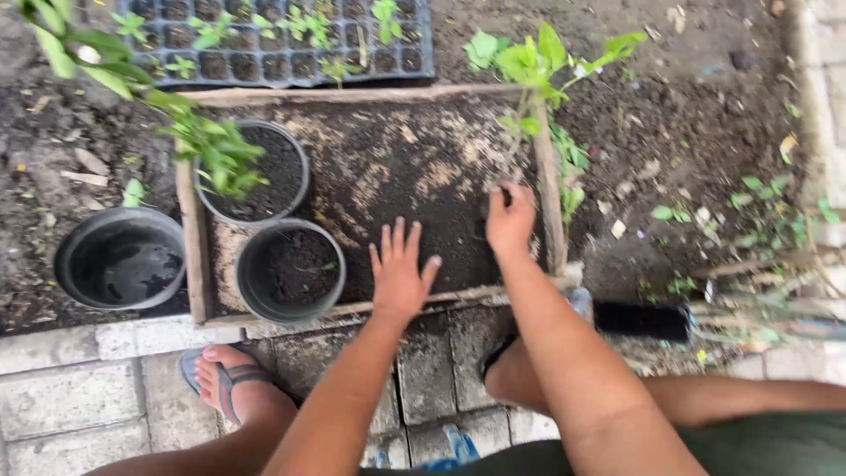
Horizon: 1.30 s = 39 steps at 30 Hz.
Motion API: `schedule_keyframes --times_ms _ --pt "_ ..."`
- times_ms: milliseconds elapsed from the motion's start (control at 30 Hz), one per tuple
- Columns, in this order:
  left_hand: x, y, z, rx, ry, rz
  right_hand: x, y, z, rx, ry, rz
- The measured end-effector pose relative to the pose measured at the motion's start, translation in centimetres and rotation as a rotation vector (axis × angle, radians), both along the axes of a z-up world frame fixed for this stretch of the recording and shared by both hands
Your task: The person plants small seedlings into a wooden tray filled with soil. They use their hands to dig holes, place the seedlings, and cover the roots with soil. The person also handles a black plastic pot and a seedling tray.
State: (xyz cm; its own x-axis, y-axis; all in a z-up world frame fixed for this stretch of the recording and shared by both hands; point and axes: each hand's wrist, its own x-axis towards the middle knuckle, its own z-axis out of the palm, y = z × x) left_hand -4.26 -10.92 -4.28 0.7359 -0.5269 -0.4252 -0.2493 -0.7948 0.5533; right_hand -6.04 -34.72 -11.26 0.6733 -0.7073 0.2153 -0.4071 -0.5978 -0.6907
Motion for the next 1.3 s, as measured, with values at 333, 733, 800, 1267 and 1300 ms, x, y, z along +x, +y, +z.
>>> schedule_keyframes --times_ms 333,733,800,1267,1300 --pt "1.2 3.0 0.9 -0.524 -0.308 0.069 -1.7 9.7 7.1 0.065 -0.266 0.132" --pt "2.3 7.4 2.1 -0.594 -0.775 -0.038 -0.6 15.9 11.2 0.038 -0.412 0.478" --pt "1.4 12.4 1.3 -0.557 -0.801 -0.015 -0.4 17.6 12.5 0.162 -0.354 0.502" --pt "7.5 20.6 2.7 -0.196 -1.041 0.251 5.7 23.5 18.3 0.293 -0.346 0.965" --pt "7.8 20.9 2.8 -0.169 -1.063 0.279 5.8 22.9 19.8 0.313 -0.306 0.979"
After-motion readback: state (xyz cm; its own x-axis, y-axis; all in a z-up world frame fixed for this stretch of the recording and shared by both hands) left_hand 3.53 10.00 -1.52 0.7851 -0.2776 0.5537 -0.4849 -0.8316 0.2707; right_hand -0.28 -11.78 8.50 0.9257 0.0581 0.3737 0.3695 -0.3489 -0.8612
